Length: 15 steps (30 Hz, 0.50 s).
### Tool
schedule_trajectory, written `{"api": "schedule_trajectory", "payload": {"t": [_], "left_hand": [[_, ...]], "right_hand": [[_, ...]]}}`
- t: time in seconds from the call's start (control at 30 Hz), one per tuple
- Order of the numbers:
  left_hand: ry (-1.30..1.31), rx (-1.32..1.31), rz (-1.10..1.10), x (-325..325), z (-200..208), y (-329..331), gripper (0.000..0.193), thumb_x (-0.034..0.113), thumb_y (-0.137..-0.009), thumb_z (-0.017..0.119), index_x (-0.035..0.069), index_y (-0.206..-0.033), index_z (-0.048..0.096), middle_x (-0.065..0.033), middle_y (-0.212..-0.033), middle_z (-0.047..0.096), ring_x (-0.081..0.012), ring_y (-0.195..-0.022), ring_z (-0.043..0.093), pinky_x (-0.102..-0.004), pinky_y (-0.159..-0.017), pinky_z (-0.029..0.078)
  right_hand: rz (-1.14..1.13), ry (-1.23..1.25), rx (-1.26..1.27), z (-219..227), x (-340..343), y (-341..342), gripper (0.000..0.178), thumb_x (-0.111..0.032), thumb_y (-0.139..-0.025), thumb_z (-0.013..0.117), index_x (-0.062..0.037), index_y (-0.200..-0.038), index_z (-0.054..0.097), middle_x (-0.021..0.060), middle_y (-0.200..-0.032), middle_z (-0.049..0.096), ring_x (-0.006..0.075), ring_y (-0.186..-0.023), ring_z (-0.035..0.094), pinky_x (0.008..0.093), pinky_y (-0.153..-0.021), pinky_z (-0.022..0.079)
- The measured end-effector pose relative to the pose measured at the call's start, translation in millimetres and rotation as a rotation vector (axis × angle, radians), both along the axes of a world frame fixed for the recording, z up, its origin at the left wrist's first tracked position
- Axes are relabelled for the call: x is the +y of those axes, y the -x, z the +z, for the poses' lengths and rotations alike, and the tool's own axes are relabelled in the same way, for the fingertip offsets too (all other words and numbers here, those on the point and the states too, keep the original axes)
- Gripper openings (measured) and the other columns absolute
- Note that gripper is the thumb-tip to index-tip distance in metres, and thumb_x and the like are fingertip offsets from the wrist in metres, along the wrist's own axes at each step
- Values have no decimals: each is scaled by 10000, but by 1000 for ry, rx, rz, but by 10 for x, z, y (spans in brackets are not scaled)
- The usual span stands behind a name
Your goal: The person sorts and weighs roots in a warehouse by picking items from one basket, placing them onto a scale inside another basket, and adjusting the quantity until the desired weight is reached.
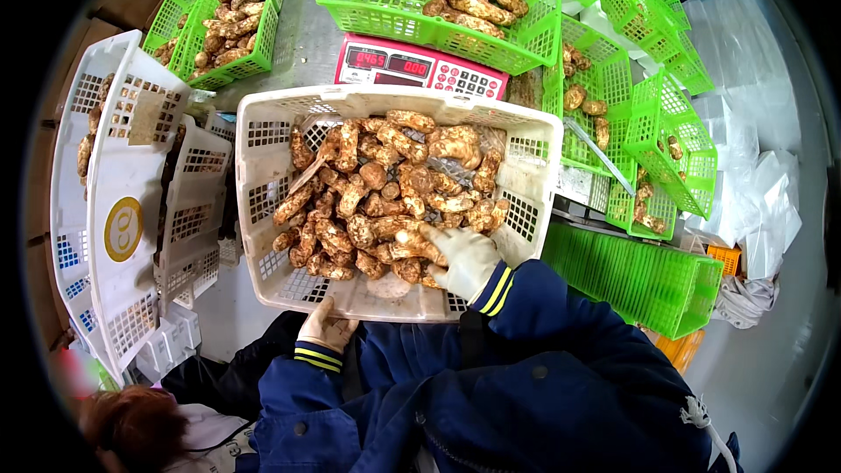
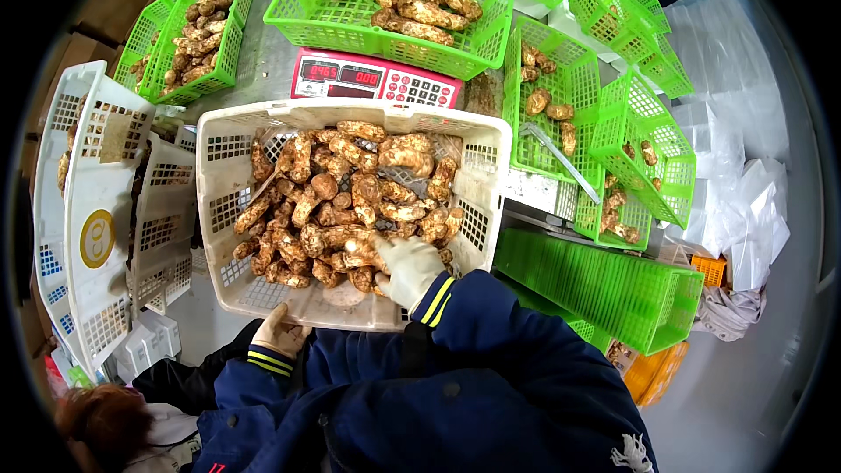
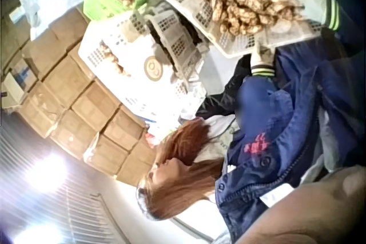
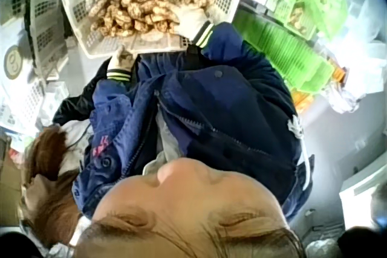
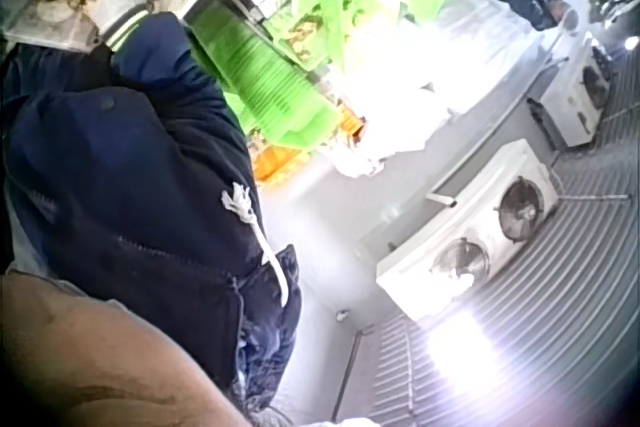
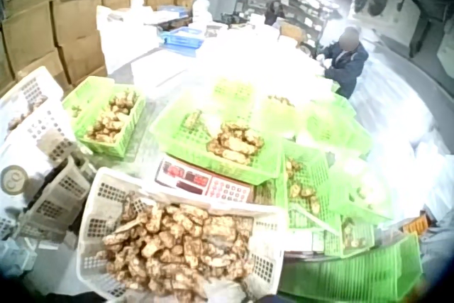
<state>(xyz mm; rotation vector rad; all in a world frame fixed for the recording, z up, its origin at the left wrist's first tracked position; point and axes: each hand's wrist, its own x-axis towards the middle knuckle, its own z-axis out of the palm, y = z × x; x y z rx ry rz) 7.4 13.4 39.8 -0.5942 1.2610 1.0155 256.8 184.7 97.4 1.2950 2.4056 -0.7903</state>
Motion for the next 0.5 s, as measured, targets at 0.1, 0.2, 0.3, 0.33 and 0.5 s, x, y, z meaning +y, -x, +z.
{"api": "schedule_trajectory", "payload": {"t": [0.1, 0.2, 0.3, 0.33, 0.5], "left_hand": [[26, -9, 5, 68, 66, -15, 233, 202, -890, 579, 46, -1062, 560, -124, -966, 631, -279, -884, 611, -416, -719, 532], [28, -34, 8, 22, 9, 17, 233, 201, -889, 583, 38, -1053, 561, -132, -964, 627, -282, -899, 608, -423, -742, 529], [11, -46, 12, 19, -2, 4, 226, 196, -896, 569, 19, -1037, 560, -141, -964, 624, -290, -913, 606, -435, -775, 532], [0, -45, 12, 67, 14, 4, 225, 194, -899, 565, 13, -1032, 559, -144, -965, 622, -292, -917, 605, -439, -785, 533], [18, -33, 44, 43, -56, -20, 240, 201, -912, 536, 8, -1053, 553, -149, -956, 625, -298, -878, 617, -445, -755, 547]], "right_hand": [[51, 92, 52, -56, -122, -17, 567, -402, -816, 599, -123, -1295, 475, 105, -1071, 594, 283, -936, 588, 398, -773, 490], [-17, 201, 48, 64, 37, -132, 471, -401, -872, 513, -100, -1233, 516, 145, -1023, 616, 296, -945, 597, 411, -809, 474], [-241, 11, 165, -147, 264, -409, 313, -280, -888, 506, -86, -1126, 565, 160, -869, 645, 321, -773, 624, 410, -715, 497], [-264, -94, 0, -120, 362, -425, 270, -188, -862, 537, -98, -1109, 599, 156, -838, 646, 293, -760, 633, 381, -710, 506], [-301, -216, -341, -421, 802, -342, 533, -265, -880, 508, 14, -1318, 389, 133, -728, 634, 298, -628, 603, 382, -691, 507]]}}
